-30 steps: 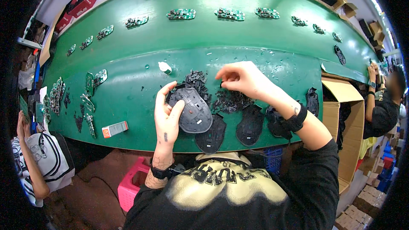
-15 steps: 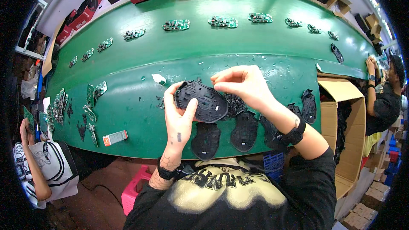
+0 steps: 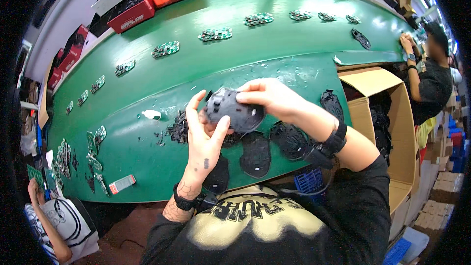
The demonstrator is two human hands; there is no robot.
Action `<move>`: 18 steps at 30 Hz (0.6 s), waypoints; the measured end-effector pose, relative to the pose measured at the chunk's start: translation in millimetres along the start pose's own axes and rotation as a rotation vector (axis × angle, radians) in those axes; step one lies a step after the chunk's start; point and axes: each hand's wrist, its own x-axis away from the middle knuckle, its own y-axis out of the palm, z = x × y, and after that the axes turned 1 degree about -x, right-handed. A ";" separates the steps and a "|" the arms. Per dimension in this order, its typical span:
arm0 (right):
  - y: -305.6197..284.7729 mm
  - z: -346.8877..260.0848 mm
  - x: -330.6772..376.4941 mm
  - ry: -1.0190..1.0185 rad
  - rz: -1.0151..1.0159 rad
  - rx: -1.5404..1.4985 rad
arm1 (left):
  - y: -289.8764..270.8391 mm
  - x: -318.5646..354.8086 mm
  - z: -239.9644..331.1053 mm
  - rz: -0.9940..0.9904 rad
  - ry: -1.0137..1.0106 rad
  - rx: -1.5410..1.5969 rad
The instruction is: The person applies glue from a small bottle to black plastic housing components on a green workbench. They then pick up small black plastic pieces from a pile and attach them to the glued areas of the housing. The person repeats this process for multiple units, occasionally picking up new housing shells from a cardboard box.
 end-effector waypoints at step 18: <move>-443.4 -24.0 -2.6 -0.092 1.229 0.858 | -88.5 94.2 -29.2 0.234 0.081 -0.819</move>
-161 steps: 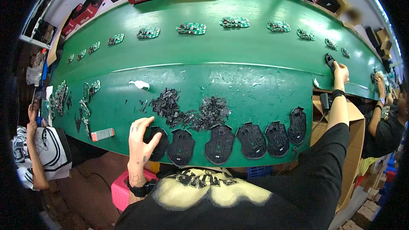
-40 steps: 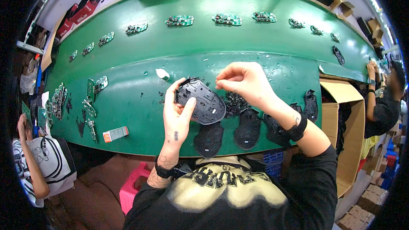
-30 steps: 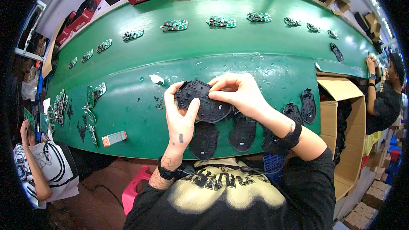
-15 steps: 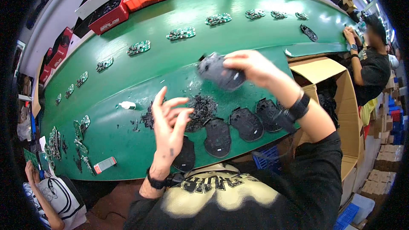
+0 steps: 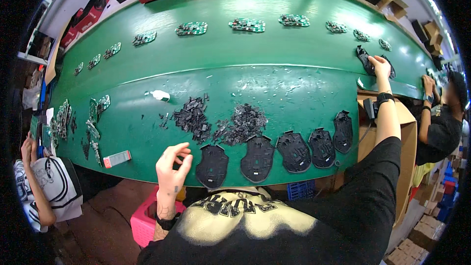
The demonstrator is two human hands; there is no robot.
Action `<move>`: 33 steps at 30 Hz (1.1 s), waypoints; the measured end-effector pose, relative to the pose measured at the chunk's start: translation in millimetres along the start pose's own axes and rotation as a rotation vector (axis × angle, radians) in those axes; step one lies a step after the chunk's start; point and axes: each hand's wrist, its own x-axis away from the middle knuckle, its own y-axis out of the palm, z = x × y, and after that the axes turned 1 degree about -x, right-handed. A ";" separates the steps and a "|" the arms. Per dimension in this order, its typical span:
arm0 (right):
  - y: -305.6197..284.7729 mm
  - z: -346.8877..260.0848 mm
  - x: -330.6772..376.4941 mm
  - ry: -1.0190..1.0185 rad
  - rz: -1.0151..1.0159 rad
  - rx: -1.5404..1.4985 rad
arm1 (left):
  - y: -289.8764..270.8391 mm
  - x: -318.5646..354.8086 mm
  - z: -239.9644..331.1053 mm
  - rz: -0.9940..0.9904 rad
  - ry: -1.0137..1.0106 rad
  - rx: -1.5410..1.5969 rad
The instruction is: The person applies glue from a small bottle to black plastic housing components on a green workbench. They then pick up small black plastic pieces from a pile and attach them to the glued areas of the housing. The person repeats this process for multiple units, occasionally picking up new housing shells from a cardboard box.
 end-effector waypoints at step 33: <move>69.1 -260.4 360.5 -0.725 -0.883 -0.182 | 7.9 -5.7 -16.6 0.028 -0.336 0.774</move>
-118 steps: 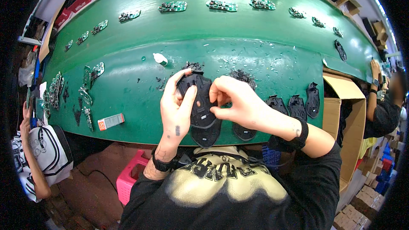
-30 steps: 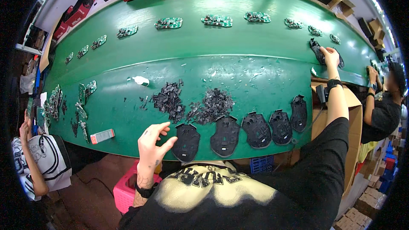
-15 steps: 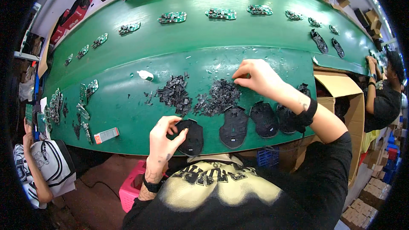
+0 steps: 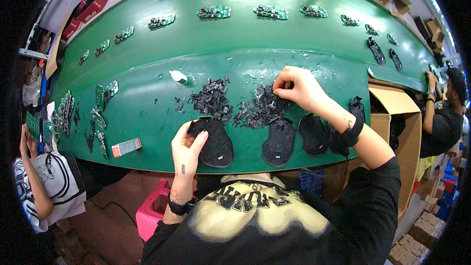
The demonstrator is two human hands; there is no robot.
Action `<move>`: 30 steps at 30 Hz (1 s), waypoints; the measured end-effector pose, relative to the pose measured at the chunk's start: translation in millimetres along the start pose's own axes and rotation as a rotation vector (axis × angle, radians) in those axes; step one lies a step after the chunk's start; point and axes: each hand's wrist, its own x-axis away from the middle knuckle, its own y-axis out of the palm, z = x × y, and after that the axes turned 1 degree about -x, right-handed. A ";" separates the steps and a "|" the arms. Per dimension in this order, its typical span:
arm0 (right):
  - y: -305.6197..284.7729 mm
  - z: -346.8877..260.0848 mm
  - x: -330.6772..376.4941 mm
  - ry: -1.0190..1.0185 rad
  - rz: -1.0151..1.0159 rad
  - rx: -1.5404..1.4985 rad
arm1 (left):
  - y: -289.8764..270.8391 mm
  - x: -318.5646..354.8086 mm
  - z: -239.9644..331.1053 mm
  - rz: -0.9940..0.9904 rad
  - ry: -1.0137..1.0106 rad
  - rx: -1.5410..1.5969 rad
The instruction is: The person applies glue from a small bottle to black plastic housing components on a green workbench. They then pick up small black plastic pieces from a pile and attach them to the glued areas of the housing. The person repeats this process for multiple units, occasionally picking up new housing shells from a cardboard box.
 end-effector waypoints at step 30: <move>37.7 -87.6 41.5 -0.205 -0.068 -0.249 | 43.0 -27.4 24.5 -0.088 0.167 -0.002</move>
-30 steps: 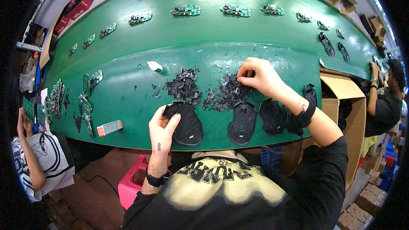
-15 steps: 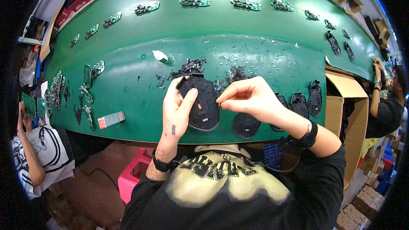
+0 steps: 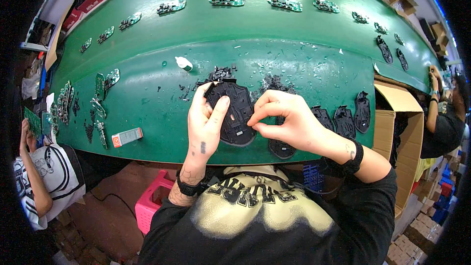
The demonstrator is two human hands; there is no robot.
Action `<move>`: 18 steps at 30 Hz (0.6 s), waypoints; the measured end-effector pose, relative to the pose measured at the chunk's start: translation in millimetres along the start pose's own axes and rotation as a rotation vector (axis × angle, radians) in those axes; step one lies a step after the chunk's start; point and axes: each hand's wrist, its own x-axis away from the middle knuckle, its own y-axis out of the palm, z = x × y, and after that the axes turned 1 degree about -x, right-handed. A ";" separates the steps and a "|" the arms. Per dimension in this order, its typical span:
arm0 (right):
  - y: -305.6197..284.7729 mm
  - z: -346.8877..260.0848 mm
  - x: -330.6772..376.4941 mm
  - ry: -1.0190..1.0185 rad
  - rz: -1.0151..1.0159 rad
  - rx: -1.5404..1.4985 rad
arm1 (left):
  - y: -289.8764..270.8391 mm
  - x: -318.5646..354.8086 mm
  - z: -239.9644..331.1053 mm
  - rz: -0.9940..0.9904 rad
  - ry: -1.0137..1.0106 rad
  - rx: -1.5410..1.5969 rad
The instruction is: The person applies glue from a small bottle to black plastic housing components on a green workbench. They then pick up small black plastic pieces from a pile and attach them to the glued areas of the housing. The person repeats this process for multiple units, occasionally picking up new housing shells from a cardboard box.
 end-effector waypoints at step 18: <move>-2.9 0.8 -24.9 0.338 -0.176 -0.179 | 1.7 12.7 -6.1 0.116 -0.037 0.079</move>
